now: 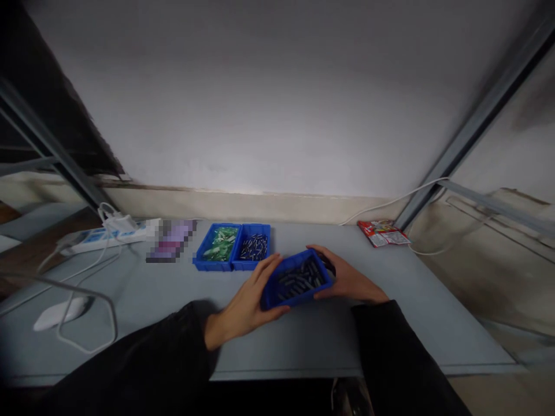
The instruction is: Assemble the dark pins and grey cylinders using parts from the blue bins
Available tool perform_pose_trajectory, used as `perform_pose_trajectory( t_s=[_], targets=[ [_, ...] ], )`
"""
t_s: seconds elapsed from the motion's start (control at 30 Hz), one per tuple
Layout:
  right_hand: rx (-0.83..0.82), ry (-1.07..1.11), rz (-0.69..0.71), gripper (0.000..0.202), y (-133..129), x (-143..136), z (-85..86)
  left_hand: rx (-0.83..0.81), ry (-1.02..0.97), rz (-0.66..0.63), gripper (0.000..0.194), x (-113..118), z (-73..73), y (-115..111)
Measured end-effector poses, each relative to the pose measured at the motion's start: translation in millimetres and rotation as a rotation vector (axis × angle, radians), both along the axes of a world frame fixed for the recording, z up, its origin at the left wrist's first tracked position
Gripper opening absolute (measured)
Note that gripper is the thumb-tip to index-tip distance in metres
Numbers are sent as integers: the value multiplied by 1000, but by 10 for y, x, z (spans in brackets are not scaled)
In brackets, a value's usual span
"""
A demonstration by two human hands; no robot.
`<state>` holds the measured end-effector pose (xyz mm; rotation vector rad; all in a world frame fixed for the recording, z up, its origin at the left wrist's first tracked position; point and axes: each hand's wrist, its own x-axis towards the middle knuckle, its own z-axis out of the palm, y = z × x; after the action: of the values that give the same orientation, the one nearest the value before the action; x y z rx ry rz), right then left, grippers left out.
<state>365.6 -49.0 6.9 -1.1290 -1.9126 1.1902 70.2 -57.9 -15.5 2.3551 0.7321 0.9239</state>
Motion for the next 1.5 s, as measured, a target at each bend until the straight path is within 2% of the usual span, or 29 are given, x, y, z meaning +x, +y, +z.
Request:
perform_pose_trajectory(
  t_s=[0.2,0.33,0.53,0.7,0.9,1.27,1.5],
  targets=[
    [119,-86,-73,107,-153,-121,184,-30,-23,-29,101,96,2,-35],
    [186,-122,-64,105,-176,-200,312,-59,-37,-7,98,138,3,-39],
    [212,-129,-72,105,-184,-249,347,-53,-43,-21,103,148,-9,-24],
    [224,-225,-180,110,-262,-332,471,-81,-50,-23,107,162,-38,-20],
    [409,-391,-164,92,-322,-621,707,-129,-114,-11,119,165,-52,-38],
    [471,-432,-147,85,-313,-670,713,-183,-165,-39,124,177,-10,-21],
    [486,-441,-114,84,-285,-698,767,-195,-152,0,124,165,-8,-32]
  ],
)
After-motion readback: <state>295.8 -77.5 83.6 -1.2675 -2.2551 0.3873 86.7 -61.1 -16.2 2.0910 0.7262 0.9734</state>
